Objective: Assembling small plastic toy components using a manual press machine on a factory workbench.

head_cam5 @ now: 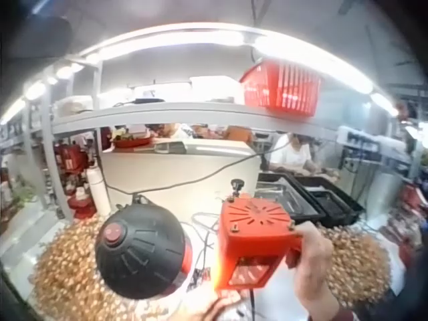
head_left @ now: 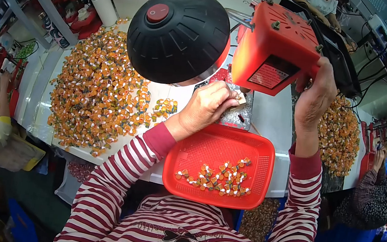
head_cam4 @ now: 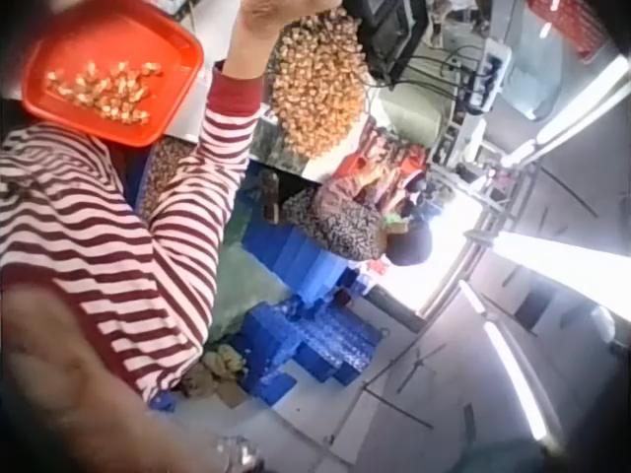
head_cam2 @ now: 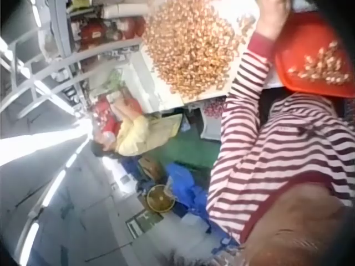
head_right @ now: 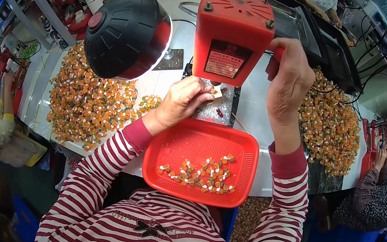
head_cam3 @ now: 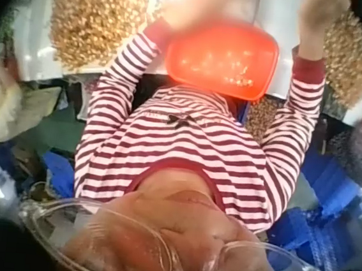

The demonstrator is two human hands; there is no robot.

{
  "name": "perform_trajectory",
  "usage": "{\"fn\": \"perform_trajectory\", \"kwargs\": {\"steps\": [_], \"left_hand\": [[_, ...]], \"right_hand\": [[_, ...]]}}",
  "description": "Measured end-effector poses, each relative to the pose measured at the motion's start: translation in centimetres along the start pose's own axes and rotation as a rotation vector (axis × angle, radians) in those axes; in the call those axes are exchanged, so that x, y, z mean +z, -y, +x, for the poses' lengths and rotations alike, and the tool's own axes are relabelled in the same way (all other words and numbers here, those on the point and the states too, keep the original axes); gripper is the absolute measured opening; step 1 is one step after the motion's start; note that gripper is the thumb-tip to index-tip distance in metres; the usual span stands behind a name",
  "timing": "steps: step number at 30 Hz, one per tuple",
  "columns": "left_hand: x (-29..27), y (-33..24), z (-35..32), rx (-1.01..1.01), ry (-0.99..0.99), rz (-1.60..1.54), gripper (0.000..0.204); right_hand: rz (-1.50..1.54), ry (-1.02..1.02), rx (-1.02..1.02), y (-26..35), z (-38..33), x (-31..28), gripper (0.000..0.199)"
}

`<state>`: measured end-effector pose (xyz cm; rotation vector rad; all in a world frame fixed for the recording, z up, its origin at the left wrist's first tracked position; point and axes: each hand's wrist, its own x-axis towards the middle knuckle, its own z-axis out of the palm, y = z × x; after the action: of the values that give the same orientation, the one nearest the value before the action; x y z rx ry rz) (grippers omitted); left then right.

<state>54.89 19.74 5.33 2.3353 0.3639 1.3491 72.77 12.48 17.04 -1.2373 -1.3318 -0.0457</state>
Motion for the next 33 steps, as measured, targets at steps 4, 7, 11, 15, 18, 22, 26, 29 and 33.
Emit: {"fn": "perform_trajectory", "kwargs": {"steps": [4, 7, 11, 15, 18, 22, 26, 29, 33], "left_hand": [[-0.2, -0.8, 0.0, -0.041, -0.034, -0.094, 0.016], [-1.6, -1.5, -0.9, -0.037, -0.064, -0.062, 0.017], [-3.8, -2.8, -2.0, 0.021, -0.026, 0.04, 0.019], [-4.0, -3.7, -3.0, 0.112, 0.024, 0.088, 0.022], [-4.0, -4.5, -3.6, 0.116, 0.065, 0.086, 0.025], [-5.2, -5.0, -4.6, 0.06, 0.167, 0.038, 0.026], [-8.1, -2.7, -4.8, -0.106, 0.239, 0.071, 0.025], [-10.9, 2.5, -7.0, -0.29, 0.206, 0.352, 0.019], [-10.9, 5.0, -8.0, -0.305, 0.452, 0.439, 0.013]], "right_hand": [[0.109, -0.024, 0.104, 0.9, 5.1, 0.2, 0.052], [0.281, -0.141, 0.236, 0.8, 4.8, 0.7, 0.047], [0.249, -0.042, 0.469, 0.6, -5.0, 0.9, 0.03], [0.222, 0.372, 0.499, 2.4, -11.0, 3.5, 0.012], [-0.01, 0.432, 0.141, 2.5, -12.0, 3.9, 0.009], [-0.186, 0.466, 0.312, 2.4, -12.2, 3.0, 0.012], [-0.383, 0.411, 0.258, -1.6, -11.2, -0.8, 0.018], [-0.309, 0.405, 0.281, -2.1, -10.4, -2.4, 0.039], [0.269, -0.198, -0.053, 3.7, -6.8, -5.1, 0.07]]}}
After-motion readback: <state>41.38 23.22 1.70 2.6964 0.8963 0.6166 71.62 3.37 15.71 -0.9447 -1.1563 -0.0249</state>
